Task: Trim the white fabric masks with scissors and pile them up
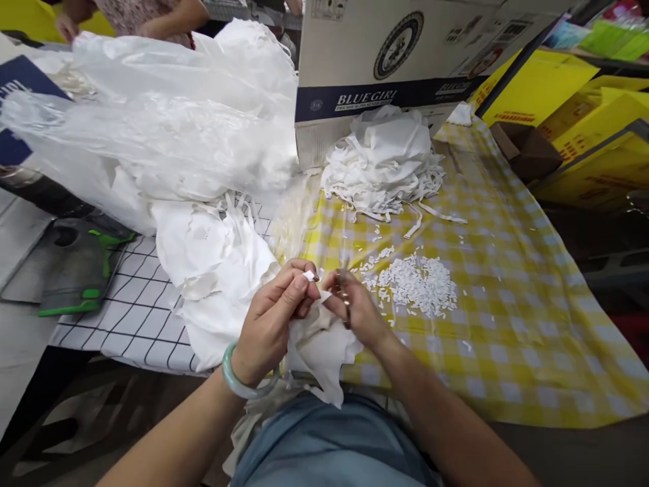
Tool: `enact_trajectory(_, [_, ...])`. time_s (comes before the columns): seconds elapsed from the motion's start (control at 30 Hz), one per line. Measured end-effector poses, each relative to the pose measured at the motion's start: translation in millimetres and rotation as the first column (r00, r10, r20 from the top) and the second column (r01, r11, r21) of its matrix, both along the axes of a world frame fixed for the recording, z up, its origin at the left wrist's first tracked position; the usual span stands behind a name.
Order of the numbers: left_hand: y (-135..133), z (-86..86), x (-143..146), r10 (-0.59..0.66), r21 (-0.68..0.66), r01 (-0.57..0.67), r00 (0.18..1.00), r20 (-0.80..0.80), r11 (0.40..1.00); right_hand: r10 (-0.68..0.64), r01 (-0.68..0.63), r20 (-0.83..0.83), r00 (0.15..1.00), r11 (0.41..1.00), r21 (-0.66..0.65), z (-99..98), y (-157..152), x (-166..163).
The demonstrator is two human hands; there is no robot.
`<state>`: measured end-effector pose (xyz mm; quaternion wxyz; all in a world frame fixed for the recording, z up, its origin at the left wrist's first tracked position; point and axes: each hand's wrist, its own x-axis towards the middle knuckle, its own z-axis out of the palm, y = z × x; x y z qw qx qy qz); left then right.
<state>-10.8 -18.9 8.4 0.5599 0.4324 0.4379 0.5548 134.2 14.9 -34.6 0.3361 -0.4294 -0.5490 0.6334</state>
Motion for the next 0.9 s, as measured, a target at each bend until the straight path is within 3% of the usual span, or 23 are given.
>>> enact_trajectory(0.07, [2.4, -8.2, 11.6, 0.001, -0.014, -0.001, 1.000, -0.026, 1.000, -0.098, 0.042, 0.276, 0.956, 0.978, 0.202, 7.6, -0.9, 32.0])
enact_trajectory(0.13, [4.7, -15.7, 24.6, -0.025, -0.024, 0.023, 0.996, -0.083, 0.999, -0.141, -0.032, 0.466, 0.873, 0.938, 0.344, 14.4, -4.7, 55.7])
enact_trajectory(0.27, [7.5, -30.3, 48.0, -0.048, 0.032, 0.057, 0.974, -0.222, 0.998, -0.130, -0.185, 0.634, 0.762, 0.895, 0.406, 16.6, -14.9, 76.2])
enact_trajectory(0.53, [9.4, -46.1, 66.9, -0.098, 0.013, 0.109, 0.935, -0.341, 0.994, -0.173, -0.162, 0.664, 0.727, 0.897, 0.410, 6.5, -19.4, 92.6])
enact_trajectory(0.9, [11.7, -55.7, 73.5, -0.160, 0.031, 0.183, 0.920, -0.357, 0.983, -0.181, -0.130, 0.640, 0.747, 0.904, 0.407, 3.3, -17.5, 97.0])
